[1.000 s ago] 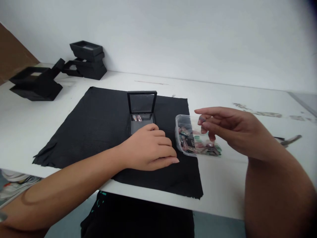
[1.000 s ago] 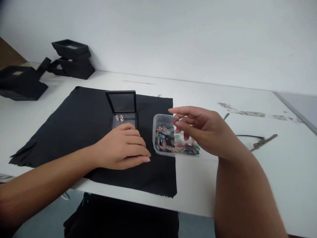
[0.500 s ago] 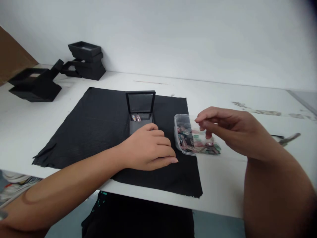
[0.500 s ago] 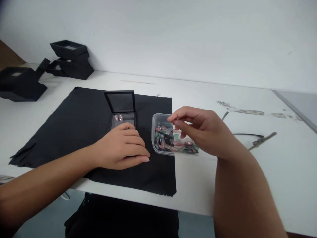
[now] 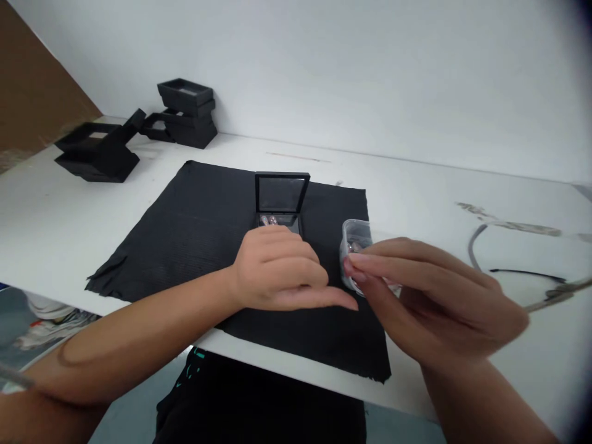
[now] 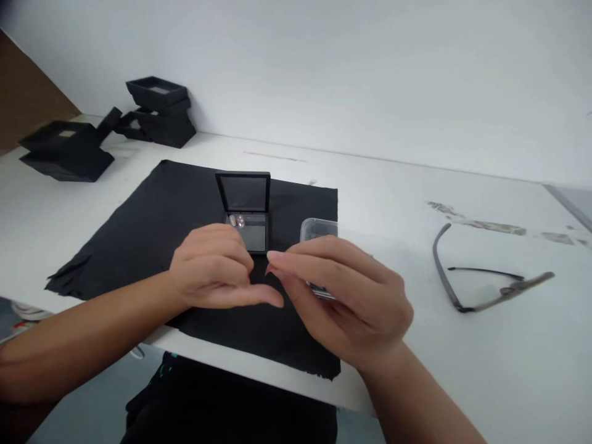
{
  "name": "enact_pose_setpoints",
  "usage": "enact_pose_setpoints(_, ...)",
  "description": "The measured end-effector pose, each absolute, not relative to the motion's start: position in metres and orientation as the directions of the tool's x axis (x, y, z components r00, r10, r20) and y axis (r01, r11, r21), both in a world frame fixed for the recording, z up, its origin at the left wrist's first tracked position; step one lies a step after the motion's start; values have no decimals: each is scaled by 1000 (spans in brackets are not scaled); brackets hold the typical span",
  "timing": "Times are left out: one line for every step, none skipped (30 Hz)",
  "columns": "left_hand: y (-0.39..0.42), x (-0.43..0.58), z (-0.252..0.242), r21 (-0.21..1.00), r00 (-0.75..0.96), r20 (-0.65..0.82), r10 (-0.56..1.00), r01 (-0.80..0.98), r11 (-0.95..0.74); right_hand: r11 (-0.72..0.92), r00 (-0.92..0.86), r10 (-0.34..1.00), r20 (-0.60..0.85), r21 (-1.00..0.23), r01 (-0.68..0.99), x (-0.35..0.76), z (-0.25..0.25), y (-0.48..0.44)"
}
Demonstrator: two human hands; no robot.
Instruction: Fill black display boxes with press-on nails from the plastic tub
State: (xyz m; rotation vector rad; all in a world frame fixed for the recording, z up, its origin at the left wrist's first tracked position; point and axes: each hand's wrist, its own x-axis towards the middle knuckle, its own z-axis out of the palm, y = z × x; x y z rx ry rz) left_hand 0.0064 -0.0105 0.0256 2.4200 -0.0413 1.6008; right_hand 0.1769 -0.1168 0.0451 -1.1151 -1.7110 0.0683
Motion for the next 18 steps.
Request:
enact_pose_setpoints(-9,6,27,217,389,909,147,-142,-966,579,-32,687,726,-522,626,176,44,-116)
enact_pose_setpoints(-8,5,27,240,386,906,173,-133,-962,590,-43,686,726,-521,617,175,44,-116)
enact_pose_setpoints(-8,5,28,243,389,904,179,-123,-962,603,-54,683,728,-521,605,174,44,-115)
enact_pose_setpoints(-7,4,28,225,396,904,164,-113,-968,608,-61,688,723,-529,592,174,44,-115)
enact_pose_setpoints(-6,4,28,189,398,908,133,-105,-976,608,-63,697,715,-542,580,175,45,-114)
enact_pose_setpoints(-5,4,28,146,395,914,97,-96,-985,605,-58,706,706,-558,568,175,46,-114)
enact_pose_setpoints(-3,3,29,105,385,921,62,-92,-990,599,-47,714,699,-574,558,176,47,-114)
enact_pose_setpoints(-2,2,30,75,367,929,37,-89,-993,594,-33,719,694,-588,549,176,47,-114)
enact_pose_setpoints(0,1,32,58,348,937,25,-87,-994,589,-15,720,694,-600,542,177,47,-113)
enact_pose_setpoints(1,0,33,48,332,943,17,-85,-995,584,0,722,692,-610,536,177,47,-113)
enact_pose_setpoints(3,-1,35,42,325,945,13,-81,-996,580,14,725,689,-621,527,178,46,-113)
enact_pose_setpoints(4,-2,36,39,329,944,13,-73,-997,575,26,730,682,-635,515,178,46,-113)
enact_pose_setpoints(5,-2,37,35,340,940,11,-64,-997,571,35,738,673,-652,499,178,45,-113)
enact_pose_setpoints(5,-3,37,28,352,936,6,-57,-998,568,39,747,664,-668,481,178,45,-112)
enact_pose_setpoints(5,-3,36,14,361,932,-7,-55,-998,568,37,754,656,-680,464,178,45,-112)
enact_pose_setpoints(5,-3,35,1,364,931,-19,-55,-998,572,29,759,650,-688,446,178,46,-111)
enact_pose_setpoints(5,-2,34,-8,362,932,-29,-58,-998,580,19,761,649,-693,428,177,46,-111)
enact_pose_setpoints(5,-2,33,-17,353,935,-38,-65,-998,589,2,763,646,-698,407,177,48,-110)
